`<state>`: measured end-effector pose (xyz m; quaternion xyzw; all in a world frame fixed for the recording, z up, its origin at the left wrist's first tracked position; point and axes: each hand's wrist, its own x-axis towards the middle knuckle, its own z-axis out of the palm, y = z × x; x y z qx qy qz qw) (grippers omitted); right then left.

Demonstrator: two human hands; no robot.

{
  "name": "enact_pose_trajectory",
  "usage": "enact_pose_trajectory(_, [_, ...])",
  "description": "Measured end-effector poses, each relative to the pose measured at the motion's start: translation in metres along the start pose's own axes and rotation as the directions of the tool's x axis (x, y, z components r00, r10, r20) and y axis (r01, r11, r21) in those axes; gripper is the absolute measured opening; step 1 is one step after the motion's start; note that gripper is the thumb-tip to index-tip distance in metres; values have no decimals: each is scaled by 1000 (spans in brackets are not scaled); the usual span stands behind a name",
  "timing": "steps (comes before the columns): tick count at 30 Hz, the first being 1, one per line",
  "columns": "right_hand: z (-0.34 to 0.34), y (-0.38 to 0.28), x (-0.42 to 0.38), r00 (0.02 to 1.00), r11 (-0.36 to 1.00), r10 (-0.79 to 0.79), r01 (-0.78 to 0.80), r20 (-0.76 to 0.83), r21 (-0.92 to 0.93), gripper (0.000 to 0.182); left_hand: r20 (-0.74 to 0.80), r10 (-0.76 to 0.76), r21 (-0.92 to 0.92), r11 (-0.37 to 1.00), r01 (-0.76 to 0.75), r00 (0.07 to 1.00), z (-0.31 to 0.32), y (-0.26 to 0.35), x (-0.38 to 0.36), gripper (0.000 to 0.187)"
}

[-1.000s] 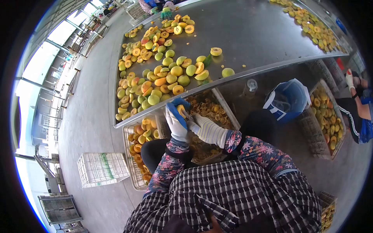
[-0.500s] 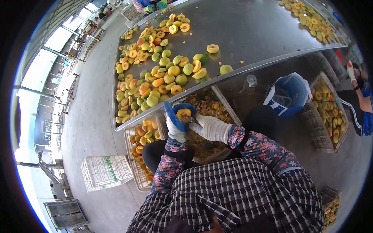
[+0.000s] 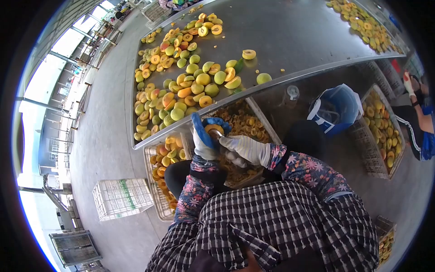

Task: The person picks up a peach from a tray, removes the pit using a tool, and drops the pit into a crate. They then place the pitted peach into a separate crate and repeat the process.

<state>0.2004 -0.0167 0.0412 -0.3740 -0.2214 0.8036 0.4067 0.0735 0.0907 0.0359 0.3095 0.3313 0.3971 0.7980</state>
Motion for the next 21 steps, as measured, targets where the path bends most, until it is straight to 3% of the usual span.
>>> enact_pose_trajectory(4, [-2, 2, 0, 999, 1000, -11, 10, 43, 15, 41, -59, -65, -172, 984, 54, 996, 8, 1, -3, 53])
enact_pose_trajectory(5, [-1, 1, 0, 998, 994, -61, 63, 19, -90, 42, -70, -73, -201, 978, 58, 995, 11, 3, -4, 52])
enact_pose_trajectory(8, [1, -1, 0, 986, 921, -166, 146, -23, -362, 45, -19, 28, -127, 991, -30, 999, 0, -4, 0, 60])
enact_pose_trajectory(11, [-2, -9, -11, 990, 849, -138, 110, -16, -517, 47, -48, 127, 235, 966, -113, 991, -24, -3, 19, 60])
enact_pose_trajectory(12, [-3, -10, -13, 994, 830, -107, 104, 27, -548, 47, -10, 157, 264, 953, -149, 988, -41, -2, 30, 62])
enact_pose_trajectory(13, [-6, -10, -16, 995, 810, -72, 99, 70, -578, 48, -69, 109, 103, 989, -102, 992, -29, 7, 18, 58])
enact_pose_trajectory(14, [-30, 12, 4, 970, 645, -220, 225, 105, -730, 48, -129, 253, 219, 950, -221, 959, -21, 15, 11, 55])
enact_pose_trajectory(15, [-35, 10, 3, 976, 460, -210, 157, 65, -874, 47, -166, 394, 337, 884, -324, 904, -19, 23, 7, 52])
enact_pose_trajectory(16, [-39, 8, 2, 978, 252, -209, 74, 20, -965, 47, -160, 395, 478, 833, -279, 905, -53, 32, 15, 41])
enact_pose_trajectory(17, [-42, 6, 2, 976, 33, -216, -17, -24, -999, 47, -396, 206, 629, 771, 101, 895, -32, 71, -4, 44])
enact_pose_trajectory(18, [-33, -5, -4, 986, 24, -67, -150, -151, -988, 46, -235, 329, 648, 755, -106, 915, -40, 87, -16, 30])
enact_pose_trajectory(19, [-34, -4, -4, 990, -7, -45, -131, -130, -991, 47, -33, 521, 803, 522, -288, 853, -60, 98, -13, 32])
enact_pose_trajectory(20, [-36, -3, -2, 994, -39, -25, -109, -108, -993, 49, -189, 482, 981, 128, 145, 856, -45, 131, -32, 35])
enact_pose_trajectory(21, [-36, 1, 0, 996, -71, -3, -84, -84, -994, 50, -188, 486, 982, 124, 145, 854, -44, 133, -31, 35])
